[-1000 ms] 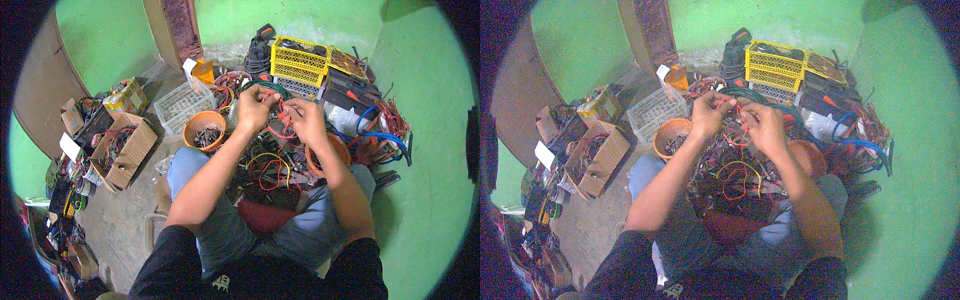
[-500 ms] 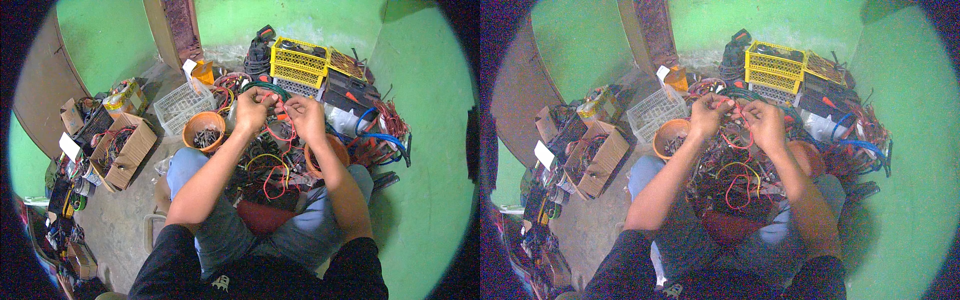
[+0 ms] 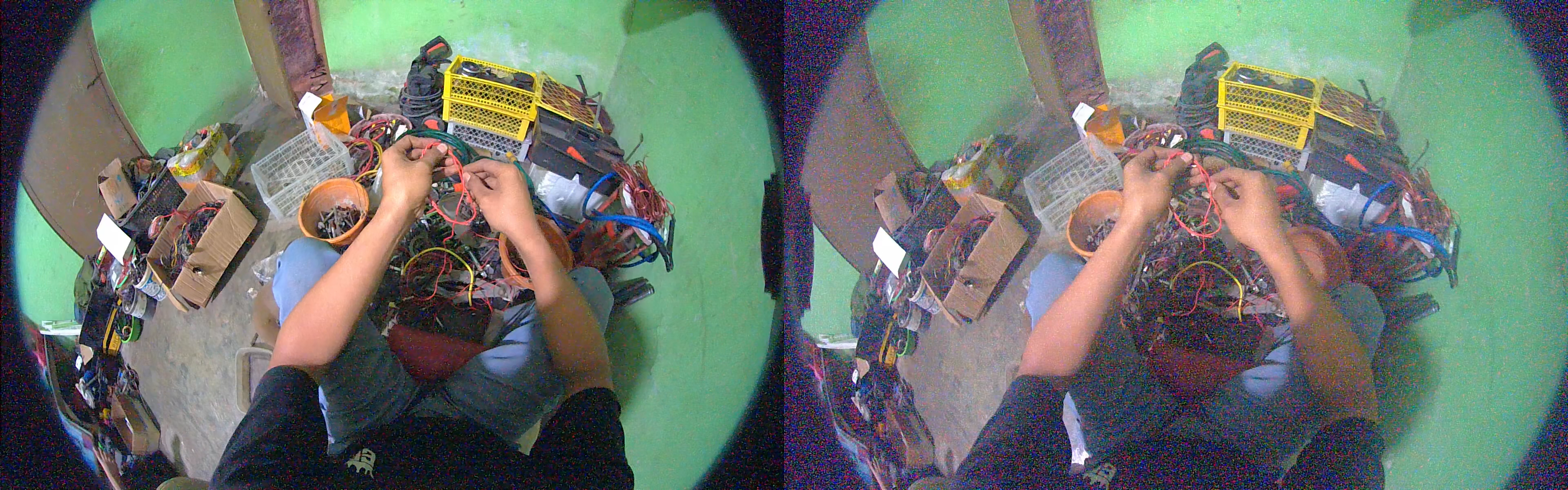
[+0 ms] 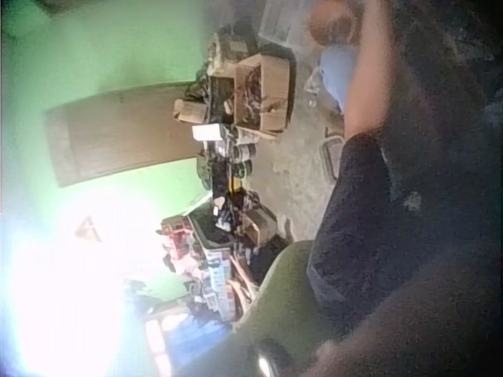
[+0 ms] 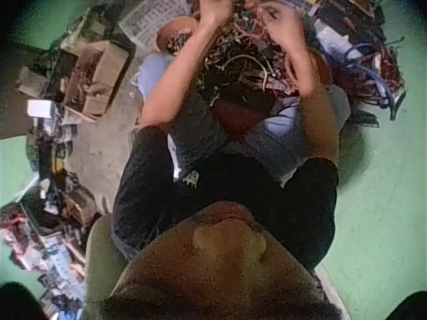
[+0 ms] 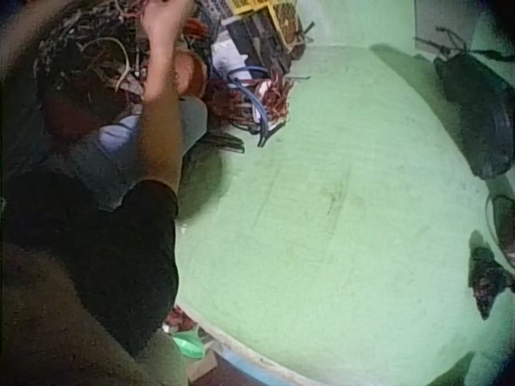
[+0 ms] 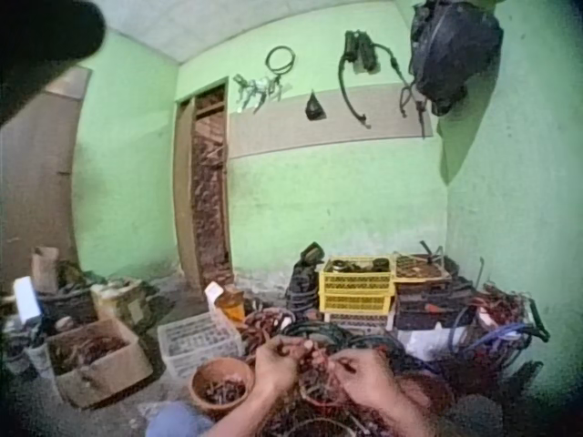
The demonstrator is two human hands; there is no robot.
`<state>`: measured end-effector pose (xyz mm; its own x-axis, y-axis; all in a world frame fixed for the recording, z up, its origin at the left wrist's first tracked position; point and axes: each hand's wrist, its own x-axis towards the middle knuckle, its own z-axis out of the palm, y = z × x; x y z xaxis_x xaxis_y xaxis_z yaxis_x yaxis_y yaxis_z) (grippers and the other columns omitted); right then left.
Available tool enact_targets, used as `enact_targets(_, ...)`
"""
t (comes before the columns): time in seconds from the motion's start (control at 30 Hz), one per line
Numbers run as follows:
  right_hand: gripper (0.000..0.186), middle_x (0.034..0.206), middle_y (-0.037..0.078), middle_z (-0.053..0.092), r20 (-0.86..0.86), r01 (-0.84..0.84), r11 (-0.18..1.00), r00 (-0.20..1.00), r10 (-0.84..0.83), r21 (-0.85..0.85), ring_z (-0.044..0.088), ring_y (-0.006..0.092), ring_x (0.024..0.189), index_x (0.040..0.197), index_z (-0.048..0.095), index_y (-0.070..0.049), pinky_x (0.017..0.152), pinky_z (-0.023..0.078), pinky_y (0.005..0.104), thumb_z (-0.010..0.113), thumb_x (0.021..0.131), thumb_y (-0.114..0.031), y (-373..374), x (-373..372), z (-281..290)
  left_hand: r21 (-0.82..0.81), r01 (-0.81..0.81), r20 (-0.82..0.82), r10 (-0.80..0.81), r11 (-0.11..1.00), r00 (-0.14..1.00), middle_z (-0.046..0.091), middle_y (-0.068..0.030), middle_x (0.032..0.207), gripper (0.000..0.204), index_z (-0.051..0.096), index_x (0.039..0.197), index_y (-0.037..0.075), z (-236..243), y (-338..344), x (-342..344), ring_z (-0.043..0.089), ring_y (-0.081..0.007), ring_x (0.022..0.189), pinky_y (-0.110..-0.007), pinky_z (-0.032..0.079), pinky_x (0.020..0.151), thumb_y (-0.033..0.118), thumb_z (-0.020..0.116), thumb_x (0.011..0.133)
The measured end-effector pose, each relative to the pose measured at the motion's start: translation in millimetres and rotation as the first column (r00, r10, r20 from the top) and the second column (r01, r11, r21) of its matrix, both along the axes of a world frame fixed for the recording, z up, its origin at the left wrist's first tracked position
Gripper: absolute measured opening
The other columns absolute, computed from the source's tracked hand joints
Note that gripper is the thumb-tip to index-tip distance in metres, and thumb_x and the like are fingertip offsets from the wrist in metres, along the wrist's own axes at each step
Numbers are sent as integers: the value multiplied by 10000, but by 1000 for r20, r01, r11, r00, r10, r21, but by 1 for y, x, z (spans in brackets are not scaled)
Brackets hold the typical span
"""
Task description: The person sits cross-legged on the floor and sorts through a large pile of tangled electrical wires. They repeatedly pick up individual wires, untangle them, and place them into separate piles or containers.
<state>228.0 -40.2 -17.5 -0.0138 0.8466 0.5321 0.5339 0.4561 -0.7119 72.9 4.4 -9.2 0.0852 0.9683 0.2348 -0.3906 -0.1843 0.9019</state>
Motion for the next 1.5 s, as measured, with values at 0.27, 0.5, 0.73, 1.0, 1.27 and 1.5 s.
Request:
enact_targets(0.27,122,758,153,684,-70,111,987,990,-119,-113,672,172,634,864,659,34,585,517,286,581,850,-59,7,5,-2,5,55,-96,-55,998,994,651,-141,898,181,559,1017,-46,2,-2,1,671,-224,769,-356,605,685,54,631,884)
enact_targets(0.5,153,820,76,651,-554,-242,933,831,58,-265,606,176,645,1015,617,9,576,505,298,573,914,-98,9,11,7,-15,201,8,-201,979,980,619,-173,946,152,465,1020,-6,2,3,-4,677,-286,786,-390,606,678,59,566,927)
enact_targets(0.73,204,784,11,582,-915,-738,646,375,151,-196,595,176,743,1077,570,-57,648,521,303,576,925,-192,3,52,31,-27,281,45,-280,959,959,588,-145,904,151,476,1015,-42,15,-2,-6,684,-267,737,-363,613,625,26,567,916)
enact_targets(1.0,187,767,12,500,-908,-695,699,386,163,-170,524,90,596,1052,511,-48,634,567,288,444,996,-214,-17,63,54,-52,119,53,-116,992,992,617,-139,991,210,510,1095,-25,26,13,-43,669,-244,811,-376,600,722,101,564,936)
enact_targets(1.27,212,818,33,484,-791,-651,737,543,283,-183,452,36,485,1021,459,-47,414,417,179,398,1015,-249,-19,82,49,-52,-28,153,36,998,988,649,-171,943,163,474,1037,-25,23,26,-67,697,-238,760,-277,557,498,76,555,937)
enact_targets(1.5,285,731,10,472,-891,-858,507,293,348,-84,398,-8,424,995,513,-14,422,372,169,444,1001,-291,-4,116,50,7,-138,94,137,990,986,666,-177,909,148,485,1016,-36,23,23,-70,709,-253,750,-227,445,395,56,563,931)
